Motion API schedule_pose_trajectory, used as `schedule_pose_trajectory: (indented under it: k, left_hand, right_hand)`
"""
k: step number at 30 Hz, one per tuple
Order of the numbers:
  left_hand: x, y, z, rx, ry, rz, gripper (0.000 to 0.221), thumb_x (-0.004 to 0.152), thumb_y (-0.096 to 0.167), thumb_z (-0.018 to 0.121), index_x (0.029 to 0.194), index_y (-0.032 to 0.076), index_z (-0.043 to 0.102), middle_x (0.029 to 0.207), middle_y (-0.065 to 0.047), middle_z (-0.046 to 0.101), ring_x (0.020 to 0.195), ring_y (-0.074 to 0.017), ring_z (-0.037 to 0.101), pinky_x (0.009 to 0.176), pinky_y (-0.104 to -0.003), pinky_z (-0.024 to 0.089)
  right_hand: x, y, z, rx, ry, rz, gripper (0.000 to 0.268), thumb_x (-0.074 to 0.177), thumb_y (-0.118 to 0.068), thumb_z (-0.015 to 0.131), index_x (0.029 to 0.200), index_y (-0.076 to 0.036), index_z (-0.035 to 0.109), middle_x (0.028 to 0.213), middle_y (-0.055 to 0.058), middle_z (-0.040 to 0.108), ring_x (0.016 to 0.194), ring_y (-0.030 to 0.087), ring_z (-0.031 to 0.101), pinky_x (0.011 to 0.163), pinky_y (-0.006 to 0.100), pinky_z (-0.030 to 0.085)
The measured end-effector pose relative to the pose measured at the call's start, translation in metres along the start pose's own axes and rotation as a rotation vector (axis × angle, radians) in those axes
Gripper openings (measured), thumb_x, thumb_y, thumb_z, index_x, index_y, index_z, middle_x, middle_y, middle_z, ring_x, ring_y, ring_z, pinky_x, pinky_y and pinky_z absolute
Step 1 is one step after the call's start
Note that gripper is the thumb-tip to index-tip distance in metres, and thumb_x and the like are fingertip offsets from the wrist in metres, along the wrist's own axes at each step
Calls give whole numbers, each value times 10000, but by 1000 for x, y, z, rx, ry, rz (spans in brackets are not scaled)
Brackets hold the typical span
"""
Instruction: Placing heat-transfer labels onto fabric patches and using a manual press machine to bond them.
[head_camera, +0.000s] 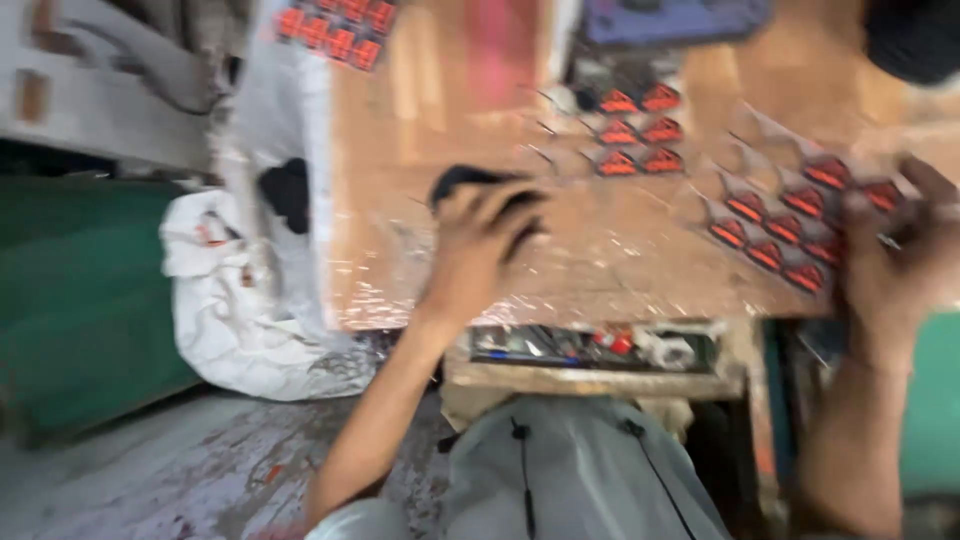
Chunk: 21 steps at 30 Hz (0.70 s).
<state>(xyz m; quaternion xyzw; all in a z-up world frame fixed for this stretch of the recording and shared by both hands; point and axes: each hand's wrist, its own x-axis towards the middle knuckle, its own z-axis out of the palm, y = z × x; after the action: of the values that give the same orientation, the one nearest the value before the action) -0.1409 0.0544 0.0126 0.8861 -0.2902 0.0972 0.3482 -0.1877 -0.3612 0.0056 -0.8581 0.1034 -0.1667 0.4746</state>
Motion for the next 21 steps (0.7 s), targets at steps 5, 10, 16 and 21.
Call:
schedule_pose_trajectory:
  k: [5, 10, 16, 21]
  left_hand:
    - [-38, -60, -88, 212, 261, -440, 404, 874, 198, 789, 1263, 133, 698, 1280, -102, 709, 1143, -353, 605, 1007, -485, 448]
    - [29, -44, -56, 99, 285, -232, 685, 896, 352, 833, 1428, 14, 563, 1295, -206, 665, 1226, -387, 608, 1084, -492, 459]
    - [128, -47, 25, -249, 139, -198, 728, 813, 423, 873, 1334, -9, 607, 1207, -192, 714, 1092, -339, 679, 975, -444, 531]
    - [163, -61, 69, -890, 62, -105, 587, 775, 234, 918, 1256, 50, 636, 1174, -105, 742, 1097, -232, 708, 1008, -354, 562]
  right_hand:
    - [13, 142, 7, 274, -146, 269, 329, 1284, -295, 435, 1247, -12, 598, 1190, 17, 650, 995, 111, 579, 933, 293, 534]
    - [34, 130, 29, 165, -178, 147, 283, 1243, -261, 508, 1330, -2, 582, 1159, 63, 650, 1002, 132, 604, 949, 324, 541]
    - [31, 71, -46, -138, -15, 62, 345, 1156, -203, 623, 1427, 4, 571, 1125, 119, 660, 1009, 159, 646, 943, 361, 555]
    - [39, -45, -75, -726, 195, -288, 399, 1049, -113, 852, 1349, 18, 624, 1272, 199, 691, 1046, 303, 677, 938, 412, 556]
